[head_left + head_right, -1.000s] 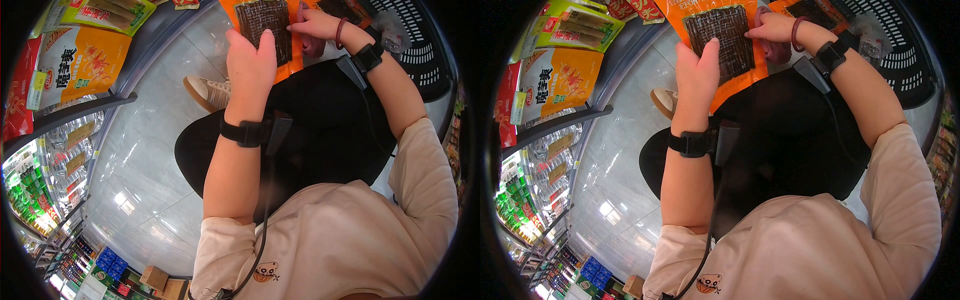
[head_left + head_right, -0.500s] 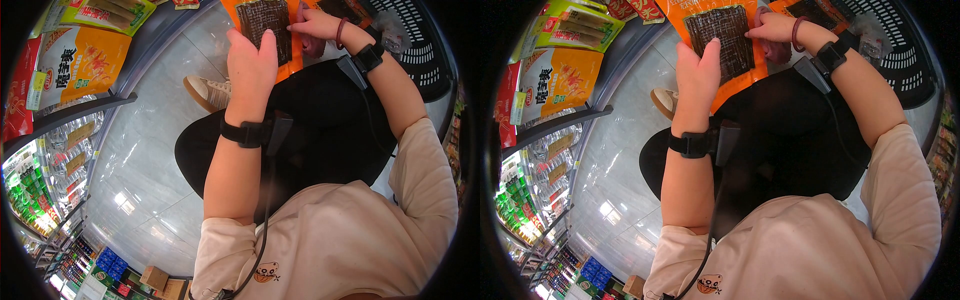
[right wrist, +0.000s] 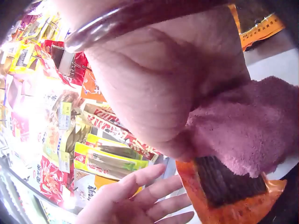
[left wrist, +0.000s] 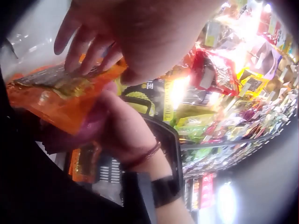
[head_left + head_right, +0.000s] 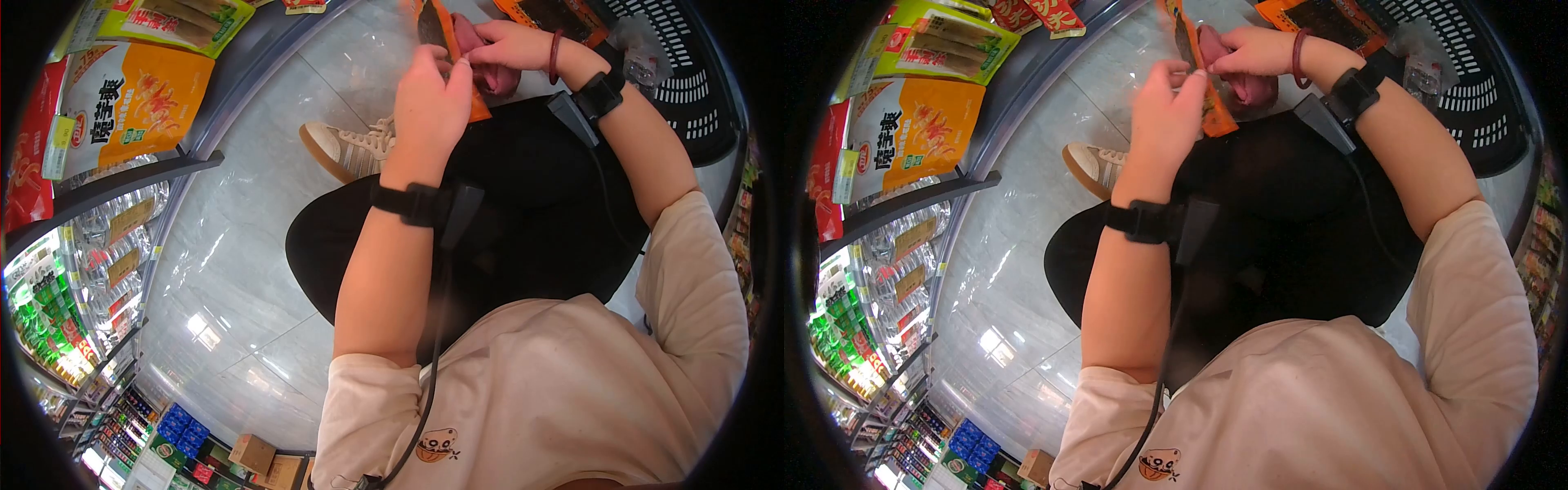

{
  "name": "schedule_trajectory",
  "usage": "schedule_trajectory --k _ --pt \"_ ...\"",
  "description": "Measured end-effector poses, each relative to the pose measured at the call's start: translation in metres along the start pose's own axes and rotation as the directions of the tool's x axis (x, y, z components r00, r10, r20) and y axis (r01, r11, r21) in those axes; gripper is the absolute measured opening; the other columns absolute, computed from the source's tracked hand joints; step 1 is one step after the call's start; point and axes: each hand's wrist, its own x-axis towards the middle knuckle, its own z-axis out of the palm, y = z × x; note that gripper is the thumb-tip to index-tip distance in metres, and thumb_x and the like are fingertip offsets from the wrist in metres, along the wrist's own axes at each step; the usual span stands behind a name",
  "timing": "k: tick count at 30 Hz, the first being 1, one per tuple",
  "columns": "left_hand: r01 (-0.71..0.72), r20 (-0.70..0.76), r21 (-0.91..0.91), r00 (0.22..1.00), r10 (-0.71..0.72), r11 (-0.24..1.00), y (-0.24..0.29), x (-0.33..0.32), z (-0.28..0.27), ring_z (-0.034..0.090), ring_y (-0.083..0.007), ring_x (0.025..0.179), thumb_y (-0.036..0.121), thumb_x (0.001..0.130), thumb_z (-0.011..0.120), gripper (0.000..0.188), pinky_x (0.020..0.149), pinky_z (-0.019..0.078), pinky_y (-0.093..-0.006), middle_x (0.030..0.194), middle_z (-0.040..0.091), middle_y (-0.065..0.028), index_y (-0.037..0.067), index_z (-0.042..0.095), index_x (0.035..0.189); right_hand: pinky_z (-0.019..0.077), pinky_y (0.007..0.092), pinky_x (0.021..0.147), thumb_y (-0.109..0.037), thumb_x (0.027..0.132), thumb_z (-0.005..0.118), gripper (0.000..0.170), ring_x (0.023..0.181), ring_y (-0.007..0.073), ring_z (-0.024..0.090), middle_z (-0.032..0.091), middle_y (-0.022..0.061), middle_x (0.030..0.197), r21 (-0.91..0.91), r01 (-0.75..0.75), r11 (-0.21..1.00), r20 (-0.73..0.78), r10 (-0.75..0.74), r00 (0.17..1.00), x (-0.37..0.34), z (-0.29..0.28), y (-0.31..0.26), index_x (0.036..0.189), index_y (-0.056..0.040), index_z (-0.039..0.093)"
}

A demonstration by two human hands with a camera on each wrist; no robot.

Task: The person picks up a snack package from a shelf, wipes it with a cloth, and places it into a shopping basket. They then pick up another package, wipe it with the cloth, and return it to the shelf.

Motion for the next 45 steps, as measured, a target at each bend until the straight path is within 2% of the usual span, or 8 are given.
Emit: schedule_trajectory --k 5,18,20,24,32,34,39,45 --pt "0.086 0.044 0.330 0.993 -0.107 0.940 -0.005 0.005 0.007 0.063 -0.0372 0.092 0.031 0.084 0.056 0.038 0.080 0.0487 -0.0432 0.096 0.066 -0.0206 -0.001 0.058 0.105 0.0486 0.0313 0.075 -0.032 0.082 0.058 0.040 0.082 0.0199 0.062 0.066 0.0128 0.089 -0.095 -0.080 0.992 0.000 0.080 0.997 -0.006 -0.001 -0.017 0.100 0.0037 0.061" --pt "0.097 0.036 0.115 0.994 -0.102 0.989 -0.048 0.018 0.013 0.058 -0.0407 0.104 0.022 0.083 0.049 0.046 0.091 0.0440 -0.0435 0.109 0.061 -0.0270 -0.002 0.050 0.122 0.0434 0.0264 0.056 -0.056 0.075 0.067 0.054 0.059 0.0110 0.054 0.056 0.0015 0.066 0.395 -0.118 0.911 -0.190 0.207 0.960 0.012 0.011 -0.011 0.087 -0.0037 0.062" --pt "0.093 0.224 0.158 0.966 -0.128 0.983 -0.045 0.016 0.014 0.055 -0.0415 0.108 0.018 0.082 0.047 0.049 0.096 0.0412 -0.0432 0.113 0.058 -0.0290 -0.001 0.047 0.127 0.0434 0.0277 0.050 -0.052 0.073 0.070 0.053 0.053 0.0118 0.055 0.057 0.0019 0.062 0.180 -0.334 0.925 -0.061 0.349 0.935 -0.001 0.012 -0.043 0.091 -0.0021 0.062" --pt "0.143 0.263 0.128 0.949 -0.172 0.981 -0.036 0.014 0.012 0.056 -0.0406 0.108 0.020 0.082 0.050 0.047 0.094 0.0430 -0.0408 0.113 0.058 -0.0280 -0.001 0.048 0.125 0.0456 0.0293 0.035 -0.030 0.086 0.063 0.036 0.043 0.0154 0.056 0.059 0.0051 0.067 0.480 -0.244 0.843 -0.121 0.339 0.933 0.006 0.016 -0.029 0.107 -0.0006 0.058" --pt "0.077 -0.371 -0.086 0.923 -0.104 0.993 -0.013 0.021 -0.004 0.051 -0.0365 0.115 0.024 0.087 0.056 0.048 0.099 0.0374 -0.0407 0.121 0.053 -0.0267 -0.007 0.045 0.123 0.0438 0.0246 0.042 -0.027 0.088 0.063 0.037 0.051 0.0088 0.055 0.065 0.0035 0.088 0.520 -0.014 0.854 -0.121 0.091 0.988 -0.011 -0.052 0.022 0.115 -0.0032 0.056" --pt "0.032 -0.470 -0.153 0.877 -0.101 0.988 -0.009 0.021 -0.007 0.045 -0.0369 0.121 0.023 0.089 0.054 0.048 0.102 0.0333 -0.0415 0.127 0.048 -0.0275 -0.008 0.043 0.124 0.0479 0.0229 0.048 -0.026 0.089 0.062 0.038 0.062 0.0081 0.060 0.064 0.0030 0.094 0.745 0.141 0.652 -0.236 0.059 0.970 -0.016 -0.050 0.009 0.118 -0.0024 0.054" --pt "-0.022 -0.507 -0.222 0.856 -0.096 0.975 -0.008 0.021 -0.005 0.046 -0.0373 0.119 0.020 0.088 0.056 0.046 0.102 0.0339 -0.0424 0.125 0.048 -0.0273 -0.008 0.043 0.123 0.0523 0.0388 0.083 -0.026 0.092 0.058 0.043 0.101 0.0206 0.061 0.058 0.0078 0.116 0.834 0.215 0.508 -0.233 -0.028 0.972 -0.003 -0.076 -0.006 0.128 -0.0067 0.046" --pt "-0.082 -0.472 -0.286 0.879 -0.066 0.955 0.002 0.018 -0.008 0.047 -0.0353 0.117 0.019 0.088 0.057 0.046 0.099 0.0360 -0.0428 0.122 0.049 -0.0264 -0.007 0.042 0.123 0.0474 0.0419 0.093 -0.022 0.094 0.055 0.041 0.110 0.0221 0.057 0.056 0.0065 0.122 0.812 0.392 0.432 -0.368 -0.141 0.919 0.032 -0.101 -0.030 0.130 -0.0076 0.044"
